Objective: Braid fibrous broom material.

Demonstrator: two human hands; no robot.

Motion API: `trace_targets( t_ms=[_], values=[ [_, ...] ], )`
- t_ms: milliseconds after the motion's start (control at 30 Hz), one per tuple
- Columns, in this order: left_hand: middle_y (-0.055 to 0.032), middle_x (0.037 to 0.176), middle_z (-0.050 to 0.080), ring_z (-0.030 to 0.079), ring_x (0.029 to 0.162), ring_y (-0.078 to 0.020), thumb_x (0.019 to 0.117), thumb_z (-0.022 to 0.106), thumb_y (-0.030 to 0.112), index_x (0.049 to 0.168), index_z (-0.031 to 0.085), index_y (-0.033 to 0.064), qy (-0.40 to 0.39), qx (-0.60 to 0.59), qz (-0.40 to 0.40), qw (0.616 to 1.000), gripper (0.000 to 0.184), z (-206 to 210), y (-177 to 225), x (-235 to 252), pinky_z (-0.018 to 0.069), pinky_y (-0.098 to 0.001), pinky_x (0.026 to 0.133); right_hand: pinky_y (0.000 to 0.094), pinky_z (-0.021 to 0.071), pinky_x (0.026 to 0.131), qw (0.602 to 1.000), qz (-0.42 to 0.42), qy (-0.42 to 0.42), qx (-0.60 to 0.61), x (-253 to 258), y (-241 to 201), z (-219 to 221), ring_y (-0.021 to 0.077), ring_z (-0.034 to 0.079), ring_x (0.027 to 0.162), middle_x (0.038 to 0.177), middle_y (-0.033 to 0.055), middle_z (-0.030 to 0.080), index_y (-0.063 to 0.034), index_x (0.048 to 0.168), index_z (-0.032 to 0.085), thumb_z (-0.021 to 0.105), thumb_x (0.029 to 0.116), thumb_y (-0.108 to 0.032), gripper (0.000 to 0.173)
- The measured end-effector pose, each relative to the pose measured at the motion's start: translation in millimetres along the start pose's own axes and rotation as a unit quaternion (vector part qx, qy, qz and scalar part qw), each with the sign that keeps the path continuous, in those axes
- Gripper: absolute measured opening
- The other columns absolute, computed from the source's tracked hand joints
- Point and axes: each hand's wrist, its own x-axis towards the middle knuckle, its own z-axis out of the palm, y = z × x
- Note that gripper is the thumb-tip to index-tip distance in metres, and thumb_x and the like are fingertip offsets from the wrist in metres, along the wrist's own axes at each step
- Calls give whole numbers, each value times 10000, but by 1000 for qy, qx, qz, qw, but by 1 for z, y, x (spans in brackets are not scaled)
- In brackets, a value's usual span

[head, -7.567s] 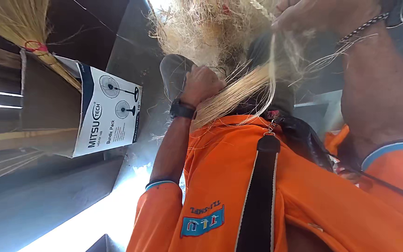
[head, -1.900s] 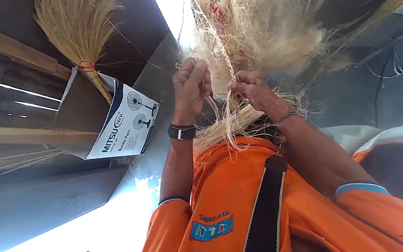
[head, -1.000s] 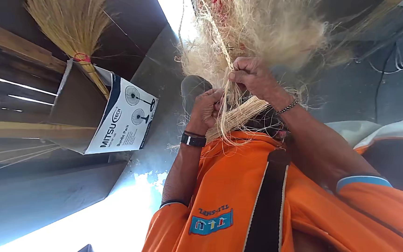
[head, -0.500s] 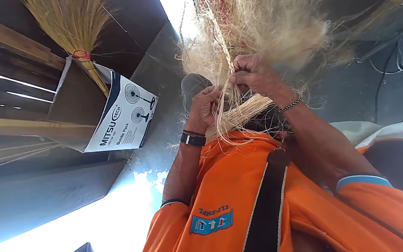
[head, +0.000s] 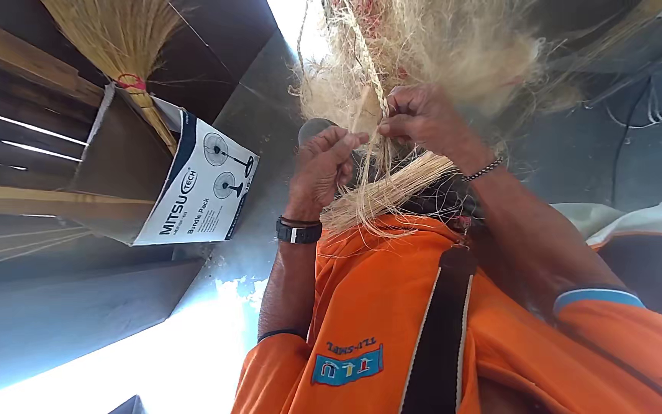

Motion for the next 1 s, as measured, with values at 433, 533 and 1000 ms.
trace_targets(
  t_ms=[433, 533, 1000],
  values=[
    [-64, 846, 726, 494, 464, -20, 1039, 541, 54, 964, 663, 14, 3, 54, -30, 998, 148, 13, -2, 10, 391, -152, 402, 216, 522, 565, 999, -14, -28, -28, -1, -5, -1, 47, 583, 611, 793, 8, 641, -26, 908, 666, 732, 859, -19, 83],
    [-62, 846, 722, 494, 468, -22, 1038, 542, 59, 962, 665, 18, 5, 50, -32, 998, 150, 12, -2, 10, 393, -152, 406, 204, 504, 553, 999, -11, -32, -35, -1, -6, 0, 38, 570, 607, 802, 9, 638, -28, 903, 667, 735, 860, -20, 81],
    [-25, 779, 676, 509, 491, -22, 1023, 582, 48, 960, 677, 20, 25, 78, -21, 996, 117, 15, -4, 8, 408, -147, 423, 205, 505, 549, 999, 12, -26, -37, -2, -6, 3, 36, 572, 586, 750, -4, 640, -31, 877, 660, 742, 853, -14, 87]
  ],
)
